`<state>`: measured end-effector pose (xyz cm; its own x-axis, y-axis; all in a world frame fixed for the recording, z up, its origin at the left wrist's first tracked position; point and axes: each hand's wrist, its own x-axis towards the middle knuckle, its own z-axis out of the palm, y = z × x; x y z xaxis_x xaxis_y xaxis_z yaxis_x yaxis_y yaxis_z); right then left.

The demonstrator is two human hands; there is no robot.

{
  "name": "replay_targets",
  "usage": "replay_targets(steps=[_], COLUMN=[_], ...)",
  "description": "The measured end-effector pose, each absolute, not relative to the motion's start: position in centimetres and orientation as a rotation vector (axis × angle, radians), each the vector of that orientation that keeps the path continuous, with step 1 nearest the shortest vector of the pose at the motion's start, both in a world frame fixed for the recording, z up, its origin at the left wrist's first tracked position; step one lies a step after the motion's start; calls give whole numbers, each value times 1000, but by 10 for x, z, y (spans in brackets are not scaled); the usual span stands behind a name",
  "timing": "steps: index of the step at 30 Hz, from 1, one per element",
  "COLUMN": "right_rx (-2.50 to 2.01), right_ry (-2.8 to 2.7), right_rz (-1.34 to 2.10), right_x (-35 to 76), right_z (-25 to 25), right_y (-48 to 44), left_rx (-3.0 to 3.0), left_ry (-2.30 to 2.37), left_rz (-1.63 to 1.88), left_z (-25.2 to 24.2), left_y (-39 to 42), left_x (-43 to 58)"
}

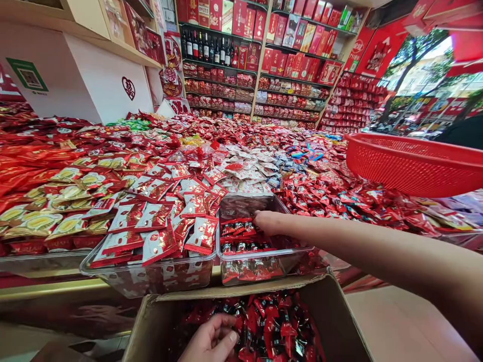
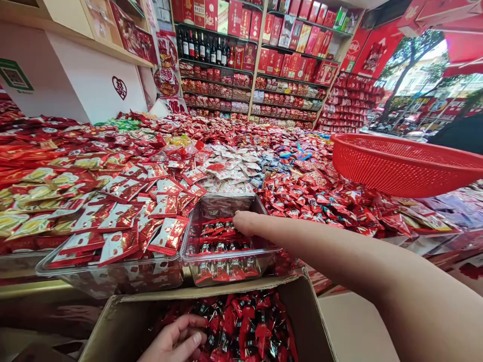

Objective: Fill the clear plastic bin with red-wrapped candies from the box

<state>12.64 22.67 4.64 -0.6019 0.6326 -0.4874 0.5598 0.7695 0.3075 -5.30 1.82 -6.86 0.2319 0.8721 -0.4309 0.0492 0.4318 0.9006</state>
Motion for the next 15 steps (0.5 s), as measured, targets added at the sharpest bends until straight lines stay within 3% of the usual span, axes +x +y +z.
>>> replay_targets(steps=[15], right_rx=[1014], right_ry=[2260], right_rz=[78], right_x=[114], right_z=[69], right_y=[238], left_rx=[1355], left_ry=[1286], left_rz=[492], left_z=[-69], left_y=[25], left_x=[-59])
